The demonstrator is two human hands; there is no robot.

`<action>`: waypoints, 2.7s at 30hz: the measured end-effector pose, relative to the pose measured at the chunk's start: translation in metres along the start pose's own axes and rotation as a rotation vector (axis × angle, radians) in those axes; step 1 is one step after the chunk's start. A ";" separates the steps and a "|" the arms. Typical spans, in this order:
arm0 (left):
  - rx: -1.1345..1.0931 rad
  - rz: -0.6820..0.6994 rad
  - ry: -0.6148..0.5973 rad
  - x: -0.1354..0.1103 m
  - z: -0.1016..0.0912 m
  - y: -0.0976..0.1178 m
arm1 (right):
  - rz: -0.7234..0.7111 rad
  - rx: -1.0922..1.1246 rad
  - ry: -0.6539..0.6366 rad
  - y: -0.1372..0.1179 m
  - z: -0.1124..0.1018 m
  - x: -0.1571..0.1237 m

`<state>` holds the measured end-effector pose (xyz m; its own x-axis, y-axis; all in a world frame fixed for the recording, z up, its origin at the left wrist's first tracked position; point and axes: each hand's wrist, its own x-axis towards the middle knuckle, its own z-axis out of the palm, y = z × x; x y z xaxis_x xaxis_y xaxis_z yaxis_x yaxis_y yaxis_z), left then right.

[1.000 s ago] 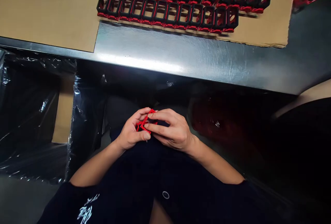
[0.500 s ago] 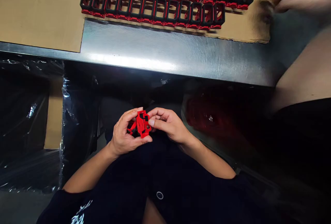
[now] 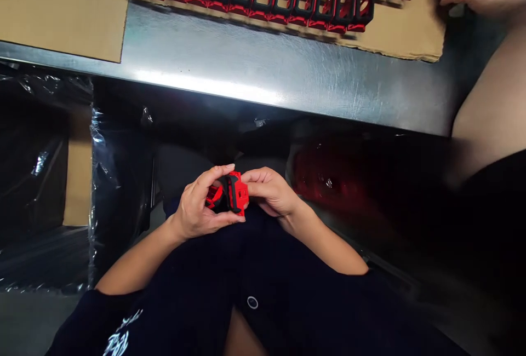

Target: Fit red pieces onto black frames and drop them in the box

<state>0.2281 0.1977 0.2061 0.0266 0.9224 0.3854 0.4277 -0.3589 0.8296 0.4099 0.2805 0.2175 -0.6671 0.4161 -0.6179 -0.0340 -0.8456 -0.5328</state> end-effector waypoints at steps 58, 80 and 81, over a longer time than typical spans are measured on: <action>0.291 0.228 0.055 -0.032 -0.009 -0.006 | -0.064 -0.645 0.054 -0.015 0.024 -0.015; 0.267 0.192 0.059 -0.027 -0.011 0.002 | -0.066 -0.628 -0.059 -0.022 0.018 -0.020; 0.264 0.197 0.056 -0.026 -0.011 0.002 | -0.060 -0.618 -0.068 -0.022 0.017 -0.021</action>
<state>0.2187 0.1717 0.2021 0.0850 0.8270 0.5557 0.6387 -0.4733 0.6067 0.4115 0.2851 0.2524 -0.7240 0.4178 -0.5490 0.3503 -0.4630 -0.8142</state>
